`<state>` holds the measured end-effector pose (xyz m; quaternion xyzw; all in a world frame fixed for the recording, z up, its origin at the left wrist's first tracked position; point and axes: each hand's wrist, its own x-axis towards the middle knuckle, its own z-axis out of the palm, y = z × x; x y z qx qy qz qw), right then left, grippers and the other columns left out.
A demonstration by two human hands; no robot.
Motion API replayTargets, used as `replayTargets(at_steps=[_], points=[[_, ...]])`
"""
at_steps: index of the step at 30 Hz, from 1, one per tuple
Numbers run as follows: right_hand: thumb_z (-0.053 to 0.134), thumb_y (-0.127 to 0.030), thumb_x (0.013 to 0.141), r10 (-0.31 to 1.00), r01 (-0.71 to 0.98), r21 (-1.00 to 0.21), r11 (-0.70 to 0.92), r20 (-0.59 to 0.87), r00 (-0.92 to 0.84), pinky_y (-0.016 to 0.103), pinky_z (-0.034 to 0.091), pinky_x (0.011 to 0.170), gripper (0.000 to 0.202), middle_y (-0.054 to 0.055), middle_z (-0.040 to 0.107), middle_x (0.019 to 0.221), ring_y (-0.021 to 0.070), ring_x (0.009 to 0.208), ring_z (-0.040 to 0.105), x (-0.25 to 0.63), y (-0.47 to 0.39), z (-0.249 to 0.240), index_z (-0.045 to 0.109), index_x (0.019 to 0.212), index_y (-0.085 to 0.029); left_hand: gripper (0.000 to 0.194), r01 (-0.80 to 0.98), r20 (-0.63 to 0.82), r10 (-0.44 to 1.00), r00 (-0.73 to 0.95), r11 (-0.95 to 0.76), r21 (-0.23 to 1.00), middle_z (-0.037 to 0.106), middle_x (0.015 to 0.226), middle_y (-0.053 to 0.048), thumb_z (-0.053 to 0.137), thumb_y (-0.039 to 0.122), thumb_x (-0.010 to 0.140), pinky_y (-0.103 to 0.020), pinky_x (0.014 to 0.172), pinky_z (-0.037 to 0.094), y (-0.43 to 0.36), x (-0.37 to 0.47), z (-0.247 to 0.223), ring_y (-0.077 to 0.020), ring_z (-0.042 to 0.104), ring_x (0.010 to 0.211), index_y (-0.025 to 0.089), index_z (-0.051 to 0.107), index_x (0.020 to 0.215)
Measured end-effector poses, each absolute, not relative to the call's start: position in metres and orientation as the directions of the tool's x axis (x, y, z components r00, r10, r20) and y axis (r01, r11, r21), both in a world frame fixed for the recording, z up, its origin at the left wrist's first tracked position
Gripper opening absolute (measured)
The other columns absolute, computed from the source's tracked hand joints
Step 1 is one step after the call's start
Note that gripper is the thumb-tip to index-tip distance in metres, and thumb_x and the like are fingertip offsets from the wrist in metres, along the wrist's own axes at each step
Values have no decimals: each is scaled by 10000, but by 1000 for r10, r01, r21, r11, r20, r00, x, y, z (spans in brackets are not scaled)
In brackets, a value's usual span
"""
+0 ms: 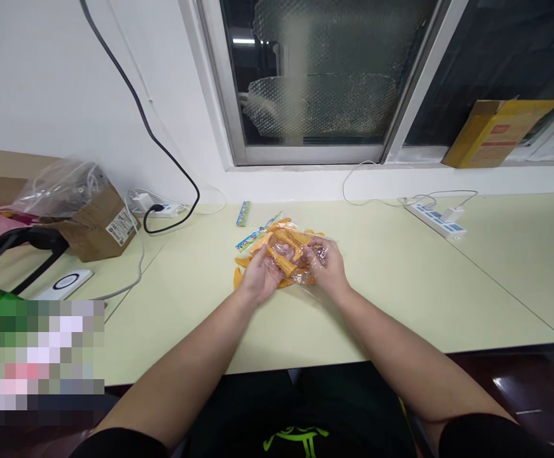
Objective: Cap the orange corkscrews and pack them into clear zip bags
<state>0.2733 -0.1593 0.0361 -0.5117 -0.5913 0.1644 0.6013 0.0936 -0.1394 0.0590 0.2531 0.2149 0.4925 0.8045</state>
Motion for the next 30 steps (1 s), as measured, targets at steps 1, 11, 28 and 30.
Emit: replayTargets(at_steps=[1, 11, 28, 30], points=[[642, -437, 931, 787, 440, -785, 436, 570, 236, 529, 512, 1077, 275, 131, 653, 1214, 309, 1199, 626, 274, -158, 36, 670, 1108, -227, 472, -685, -103, 903, 416, 386, 618, 777, 1209, -137, 375, 403, 1095, -418, 1114, 517, -139, 93, 59, -249, 734, 1136, 108, 666, 1322], [698, -360, 846, 940, 487, -829, 275, 339, 47, 598, 512, 1091, 705, 193, 506, 1453, 366, 1318, 557, 278, -161, 35, 490, 1503, -211, 514, -708, -146, 902, 405, 411, 575, 757, 1253, -165, 336, 395, 1098, -471, 1006, 588, -132, 84, 58, -301, 734, 1145, 123, 591, 1453], [626, -303, 901, 994, 716, -697, 50, 107, 35, 358, 517, 864, 223, 87, 669, 1132, 206, 929, 659, 351, -145, 44, 680, 1103, -226, 528, -821, -127, 948, 293, 318, 474, 746, 1272, -153, 283, 362, 1107, -505, 920, 627, -116, 54, 63, -304, 734, 1152, 169, 466, 1564], [680, -384, 886, 997, 750, -659, 50, 76, 0, 348, 497, 854, 249, 77, 679, 1099, 222, 969, 649, 348, -145, 42, 662, 1080, -230, 532, -822, -115, 948, 297, 315, 475, 735, 1297, -161, 280, 359, 1106, -516, 945, 622, -118, 55, 65, -314, 718, 1190, 156, 479, 1555]])
